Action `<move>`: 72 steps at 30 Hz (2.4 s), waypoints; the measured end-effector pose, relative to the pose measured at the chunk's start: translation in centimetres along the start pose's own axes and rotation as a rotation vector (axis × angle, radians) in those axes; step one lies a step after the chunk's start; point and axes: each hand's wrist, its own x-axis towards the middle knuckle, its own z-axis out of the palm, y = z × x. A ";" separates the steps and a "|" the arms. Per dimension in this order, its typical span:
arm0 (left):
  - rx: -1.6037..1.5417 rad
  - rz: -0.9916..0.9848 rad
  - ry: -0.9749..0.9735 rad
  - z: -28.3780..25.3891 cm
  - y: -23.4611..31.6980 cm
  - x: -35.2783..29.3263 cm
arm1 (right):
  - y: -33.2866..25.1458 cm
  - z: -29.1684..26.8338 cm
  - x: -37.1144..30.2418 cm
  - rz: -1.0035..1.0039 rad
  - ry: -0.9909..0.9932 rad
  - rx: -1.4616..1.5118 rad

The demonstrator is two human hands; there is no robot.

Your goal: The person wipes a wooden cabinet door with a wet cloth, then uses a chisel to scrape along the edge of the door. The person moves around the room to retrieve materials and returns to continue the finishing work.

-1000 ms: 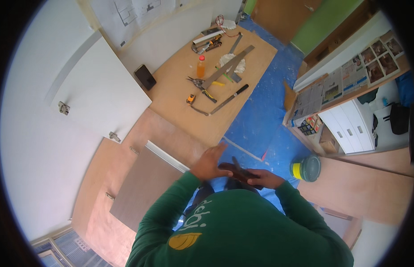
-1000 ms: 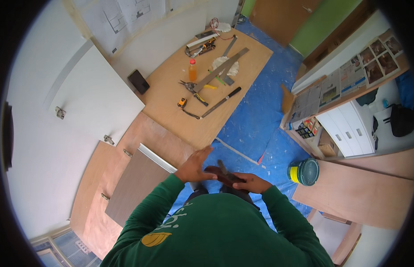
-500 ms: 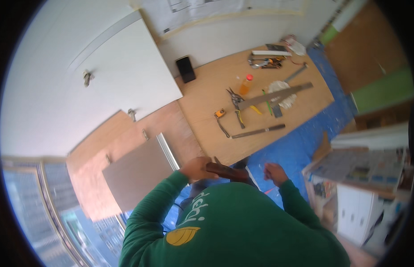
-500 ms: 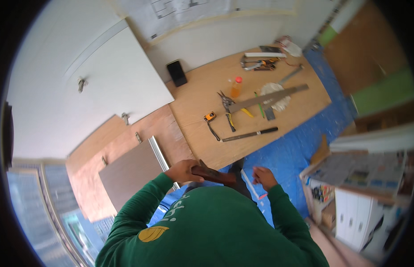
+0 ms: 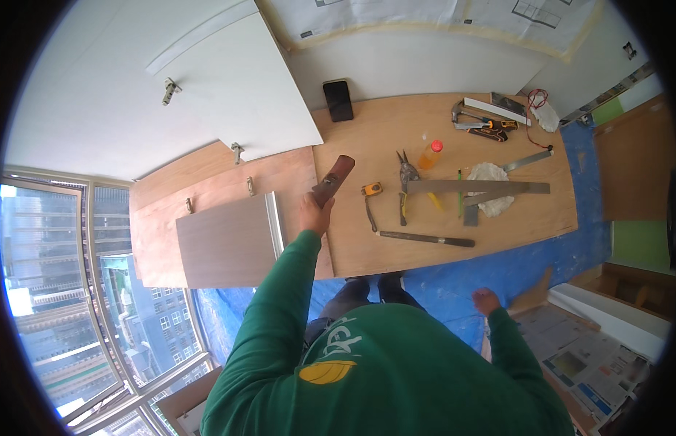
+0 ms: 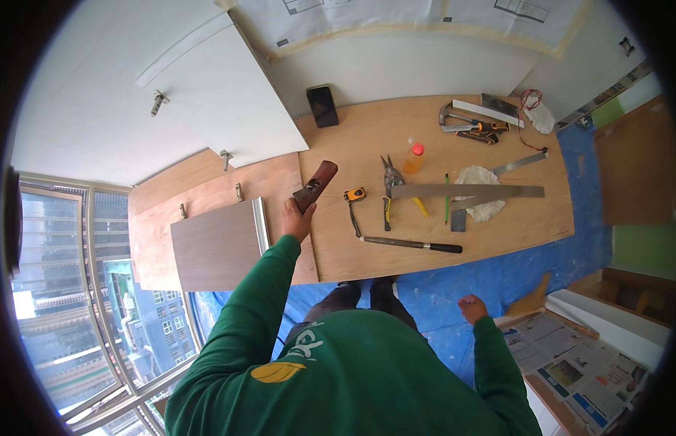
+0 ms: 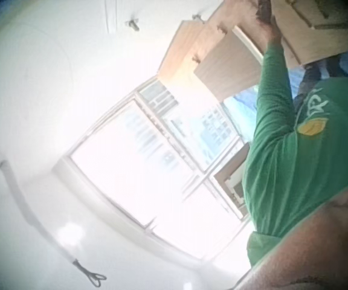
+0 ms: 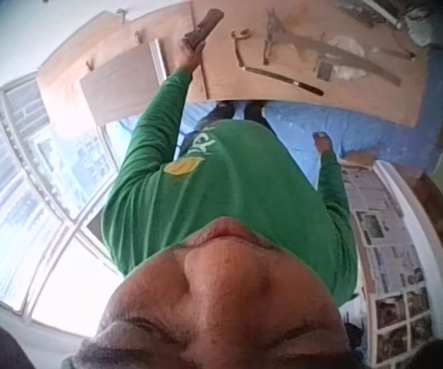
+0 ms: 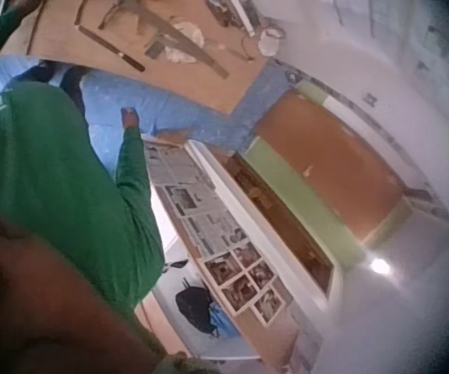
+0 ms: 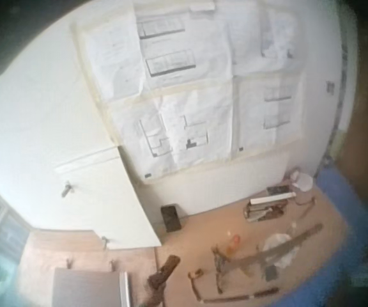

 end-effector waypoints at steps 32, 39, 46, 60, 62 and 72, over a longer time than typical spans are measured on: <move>-0.160 0.224 -0.587 11.7 14.4 -12.1 | 31.7 0.0 -9.1 0.258 0.182 -0.255; -0.255 0.633 -1.038 21.5 40.7 -25.9 | 29.4 -20.5 -11.8 0.159 0.242 0.283; -0.203 0.639 -1.328 34.3 55.1 -25.9 | 25.8 -44.7 -5.8 -0.236 0.490 0.384; -0.485 0.870 -1.340 57.3 91.7 -25.4 | 39.6 -74.7 -1.5 -0.142 0.488 -0.570; -0.462 0.898 -1.233 56.3 96.6 -23.2 | 35.3 -74.8 -1.5 0.421 0.409 0.380; -0.105 0.572 -1.070 70.0 114.1 -20.1 | 38.6 -99.2 12.9 0.113 0.211 -0.291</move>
